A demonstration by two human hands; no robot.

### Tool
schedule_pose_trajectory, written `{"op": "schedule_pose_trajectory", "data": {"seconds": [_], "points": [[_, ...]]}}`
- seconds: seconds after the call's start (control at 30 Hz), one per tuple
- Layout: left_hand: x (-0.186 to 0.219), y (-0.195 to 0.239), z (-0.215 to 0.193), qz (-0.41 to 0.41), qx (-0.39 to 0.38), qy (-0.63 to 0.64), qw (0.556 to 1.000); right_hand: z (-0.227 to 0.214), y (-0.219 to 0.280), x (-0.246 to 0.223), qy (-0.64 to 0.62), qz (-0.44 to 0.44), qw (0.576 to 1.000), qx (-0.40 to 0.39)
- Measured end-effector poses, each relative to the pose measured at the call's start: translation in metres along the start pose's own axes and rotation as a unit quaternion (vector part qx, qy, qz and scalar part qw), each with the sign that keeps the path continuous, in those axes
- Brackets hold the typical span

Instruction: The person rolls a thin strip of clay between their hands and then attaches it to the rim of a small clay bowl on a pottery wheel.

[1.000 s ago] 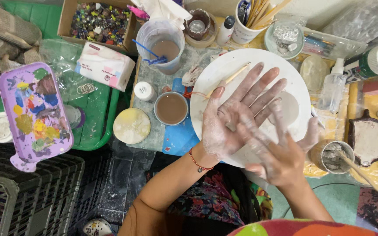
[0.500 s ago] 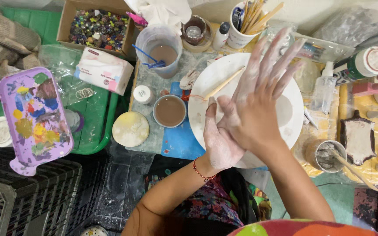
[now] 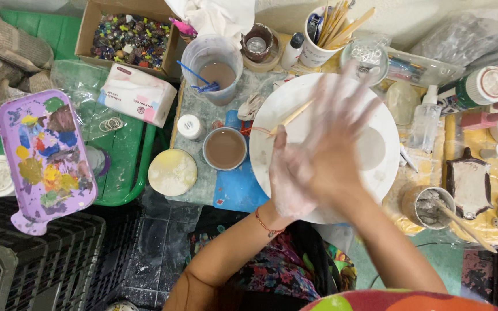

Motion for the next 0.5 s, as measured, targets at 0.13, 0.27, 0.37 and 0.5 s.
{"op": "schedule_pose_trajectory", "data": {"seconds": [0.13, 0.27, 0.37, 0.5], "points": [[0.005, -0.002, 0.001, 0.072, -0.063, -0.141, 0.985, 0.013, 0.034, -0.031, -0.016, -0.047, 0.995, -0.083], [0.006, 0.004, -0.013, -0.117, 0.072, 0.041, 0.990, 0.006, 0.011, -0.012, 0.027, -0.010, 0.999, -0.036], [0.001, 0.010, -0.005, -0.121, 0.040, 0.005, 0.992, -0.013, -0.013, 0.009, 0.073, 0.028, 0.997, -0.022], [0.003, 0.012, -0.002, -0.108, 0.001, -0.028, 0.994, -0.014, -0.010, 0.011, 0.043, 0.021, 0.998, -0.039]]}}
Point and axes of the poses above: each hand's wrist, its own y-axis away from the middle knuckle, its own z-axis out of the palm, x = y × z, the point moved 2 cm from there along -y, towards the middle knuckle, and after that the axes turned 3 degrees about -x, right-handed, at the moved point
